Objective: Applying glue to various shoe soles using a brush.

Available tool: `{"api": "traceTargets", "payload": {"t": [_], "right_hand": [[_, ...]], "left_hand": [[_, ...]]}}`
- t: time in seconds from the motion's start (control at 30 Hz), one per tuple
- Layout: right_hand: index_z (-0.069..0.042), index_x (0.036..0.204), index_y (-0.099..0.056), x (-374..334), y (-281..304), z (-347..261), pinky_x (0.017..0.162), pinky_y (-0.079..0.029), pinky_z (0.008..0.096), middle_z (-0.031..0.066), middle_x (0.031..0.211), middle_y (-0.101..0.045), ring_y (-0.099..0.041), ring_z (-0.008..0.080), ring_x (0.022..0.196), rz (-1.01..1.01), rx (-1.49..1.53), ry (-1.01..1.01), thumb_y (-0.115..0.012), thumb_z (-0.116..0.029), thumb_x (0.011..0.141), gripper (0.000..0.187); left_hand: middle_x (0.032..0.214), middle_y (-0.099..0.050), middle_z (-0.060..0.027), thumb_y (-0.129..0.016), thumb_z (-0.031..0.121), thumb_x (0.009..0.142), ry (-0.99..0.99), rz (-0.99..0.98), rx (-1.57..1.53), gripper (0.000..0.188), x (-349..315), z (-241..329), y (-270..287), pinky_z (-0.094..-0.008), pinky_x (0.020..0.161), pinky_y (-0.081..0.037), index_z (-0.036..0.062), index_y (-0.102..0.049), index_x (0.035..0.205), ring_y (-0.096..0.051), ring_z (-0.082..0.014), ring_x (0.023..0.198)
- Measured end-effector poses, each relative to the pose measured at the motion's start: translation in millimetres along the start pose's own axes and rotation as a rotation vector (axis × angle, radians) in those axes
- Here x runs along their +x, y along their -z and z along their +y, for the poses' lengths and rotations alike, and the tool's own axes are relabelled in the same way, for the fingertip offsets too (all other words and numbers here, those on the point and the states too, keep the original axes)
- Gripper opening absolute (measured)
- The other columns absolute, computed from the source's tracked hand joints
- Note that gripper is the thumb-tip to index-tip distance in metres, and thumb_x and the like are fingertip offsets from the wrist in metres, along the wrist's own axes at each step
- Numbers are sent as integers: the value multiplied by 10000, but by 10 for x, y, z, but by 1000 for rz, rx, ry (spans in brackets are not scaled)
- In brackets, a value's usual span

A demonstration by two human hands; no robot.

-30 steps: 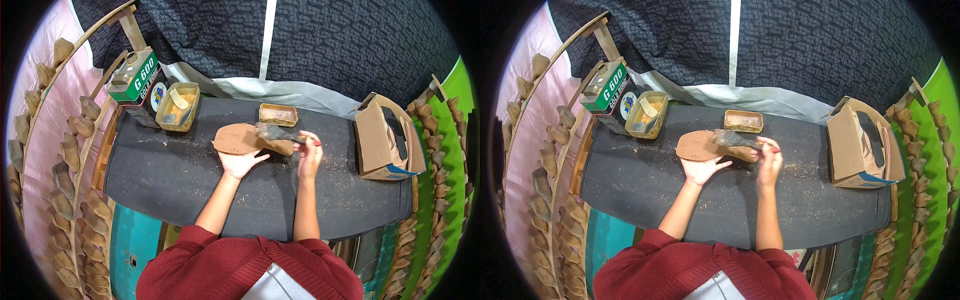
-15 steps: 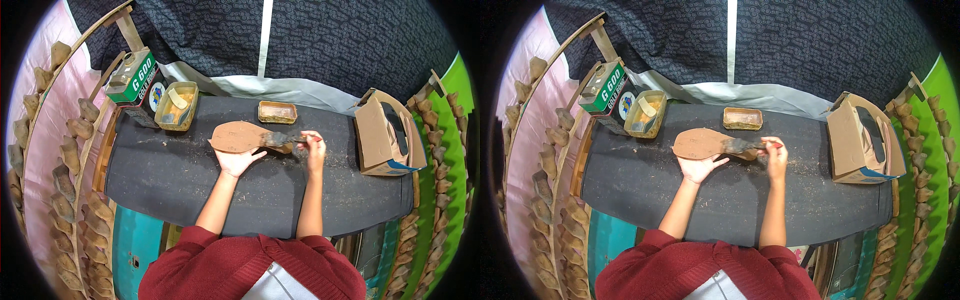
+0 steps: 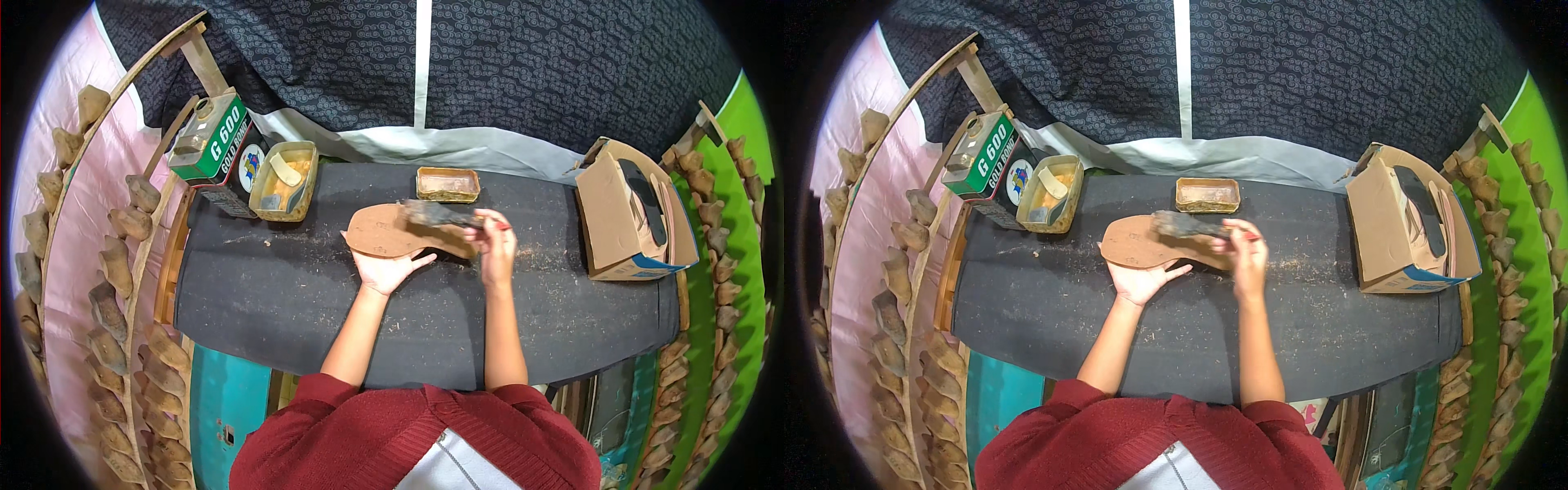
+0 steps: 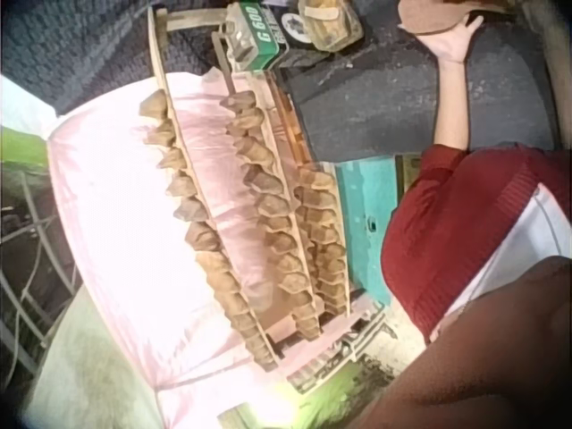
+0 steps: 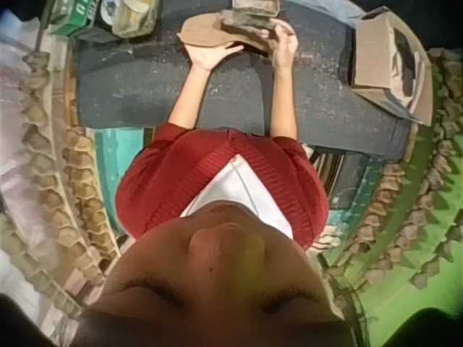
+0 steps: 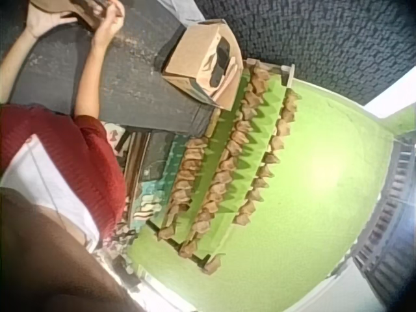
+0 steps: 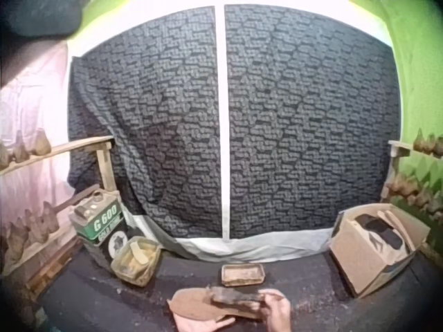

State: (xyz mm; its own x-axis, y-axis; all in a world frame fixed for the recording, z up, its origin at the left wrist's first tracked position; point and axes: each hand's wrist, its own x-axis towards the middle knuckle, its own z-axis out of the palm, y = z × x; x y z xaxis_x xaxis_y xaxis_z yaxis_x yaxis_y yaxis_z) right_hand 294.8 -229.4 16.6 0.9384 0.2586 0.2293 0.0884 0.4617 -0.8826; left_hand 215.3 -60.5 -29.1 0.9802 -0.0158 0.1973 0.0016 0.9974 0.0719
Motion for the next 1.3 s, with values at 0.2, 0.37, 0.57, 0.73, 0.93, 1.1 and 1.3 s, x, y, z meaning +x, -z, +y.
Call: {"api": "traceTargets", "payload": {"t": [0.2,0.37,0.57,0.73,0.93,1.1,1.3], "right_hand": [[-9,1064,-498,-130,-292,108,646,-475,230,92,821,-603,-576,119,701,-175,-7,-128,-478,-202,871,273],[-23,1000,-542,20,-4,22,618,-449,210,66,752,-608,-568,99,669,-136,-122,-103,-484,-181,858,220],[-1,897,-563,141,589,-195,581,-445,210,52,727,-585,-565,107,605,6,-240,-98,-463,-135,824,183],[-5,859,-561,146,840,-273,543,-436,213,41,718,-568,-557,109,570,117,-328,-102,-455,-130,821,169],[-11,856,-548,108,546,-286,534,-433,214,45,753,-551,-545,109,567,186,-203,26,-445,-158,839,180],[4,872,-538,54,275,-272,570,-450,231,60,790,-554,-550,128,595,26,-169,-8,-447,-146,826,181],[1,853,-563,113,666,-281,551,-465,230,57,825,-566,-534,112,619,42,-274,20,-446,-83,805,151]], "left_hand": [[1377,-182,-171,-318,782,622,-3,43,22,946,-4,6,-50,-645,943,-121,164,-230,1332,-191,-418,1235],[1380,-187,-148,-363,797,591,15,21,23,981,0,22,-64,-657,929,-128,181,-211,1339,-180,-417,1238],[1389,-157,-154,-378,770,608,-25,15,2,959,-11,48,-68,-653,944,-66,173,-210,1340,-124,-419,1258],[1393,-136,-156,-344,809,581,-63,29,20,1005,-20,71,-67,-658,940,-56,174,-191,1345,-116,-429,1255],[1399,-107,-156,-292,858,538,-97,19,42,1070,-33,42,-151,-675,929,-40,175,-162,1351,-88,-436,1257],[1403,-96,-149,-292,866,522,-114,3,41,1086,-50,51,-142,-675,932,-36,176,-162,1351,-80,-434,1259],[1401,-102,-153,-370,847,504,-165,-18,31,1105,-45,77,-151,-669,939,-31,167,-163,1350,-79,-426,1262]]}}
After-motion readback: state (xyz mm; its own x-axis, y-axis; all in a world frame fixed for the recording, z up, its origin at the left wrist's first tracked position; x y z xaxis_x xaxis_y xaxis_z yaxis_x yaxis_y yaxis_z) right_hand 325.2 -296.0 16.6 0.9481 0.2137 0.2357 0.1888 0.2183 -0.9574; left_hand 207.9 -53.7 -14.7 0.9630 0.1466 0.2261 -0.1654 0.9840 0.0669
